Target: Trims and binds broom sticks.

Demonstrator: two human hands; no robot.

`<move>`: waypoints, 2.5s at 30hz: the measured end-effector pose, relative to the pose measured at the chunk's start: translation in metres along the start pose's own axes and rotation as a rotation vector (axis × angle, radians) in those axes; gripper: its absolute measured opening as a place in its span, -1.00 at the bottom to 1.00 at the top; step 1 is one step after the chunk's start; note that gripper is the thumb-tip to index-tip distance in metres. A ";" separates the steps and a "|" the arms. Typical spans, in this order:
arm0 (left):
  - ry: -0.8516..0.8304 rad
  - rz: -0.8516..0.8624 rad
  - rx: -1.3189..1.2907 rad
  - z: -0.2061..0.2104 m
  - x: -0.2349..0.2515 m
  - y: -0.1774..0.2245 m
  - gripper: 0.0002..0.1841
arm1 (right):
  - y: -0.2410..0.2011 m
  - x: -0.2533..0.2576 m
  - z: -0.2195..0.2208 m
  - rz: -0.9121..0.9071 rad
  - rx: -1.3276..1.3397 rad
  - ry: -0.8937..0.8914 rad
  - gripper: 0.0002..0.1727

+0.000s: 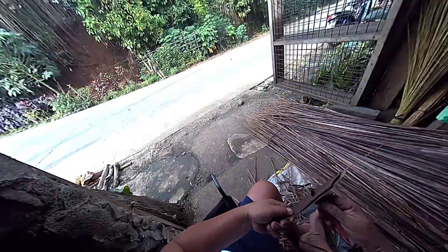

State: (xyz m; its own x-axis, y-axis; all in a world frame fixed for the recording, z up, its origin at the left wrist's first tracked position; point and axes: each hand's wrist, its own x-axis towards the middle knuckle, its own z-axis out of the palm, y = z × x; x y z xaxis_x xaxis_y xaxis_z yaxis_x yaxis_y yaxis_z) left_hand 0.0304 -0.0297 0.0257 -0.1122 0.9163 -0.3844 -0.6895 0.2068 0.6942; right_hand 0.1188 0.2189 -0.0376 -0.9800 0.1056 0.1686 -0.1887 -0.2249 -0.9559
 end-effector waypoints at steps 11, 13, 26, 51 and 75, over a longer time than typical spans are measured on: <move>0.145 -0.091 0.155 -0.013 -0.015 -0.001 -0.66 | -0.002 0.027 -0.031 0.125 -0.056 0.534 -0.70; 0.214 -0.105 0.206 -0.015 -0.013 -0.005 -0.66 | -0.007 0.016 -0.043 0.185 -0.017 0.597 -0.68; 0.327 0.040 0.551 -0.006 -0.003 -0.001 -0.67 | -0.021 0.007 -0.020 0.344 -0.068 0.092 -0.65; -0.126 -0.199 -0.231 -0.008 -0.006 0.001 -0.69 | -0.018 0.004 -0.015 0.132 0.156 0.010 -0.69; 0.259 0.151 0.001 0.018 0.030 -0.001 -0.64 | -0.031 -0.004 0.015 0.245 0.092 -0.198 -0.73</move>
State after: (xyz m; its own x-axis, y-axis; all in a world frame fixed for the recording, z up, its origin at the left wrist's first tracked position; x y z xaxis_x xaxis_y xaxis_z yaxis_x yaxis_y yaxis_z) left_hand 0.0405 0.0038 0.0248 -0.3921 0.8189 -0.4191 -0.6508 0.0751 0.7556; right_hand 0.1278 0.2112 -0.0052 -0.9885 -0.1506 -0.0120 0.0585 -0.3083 -0.9495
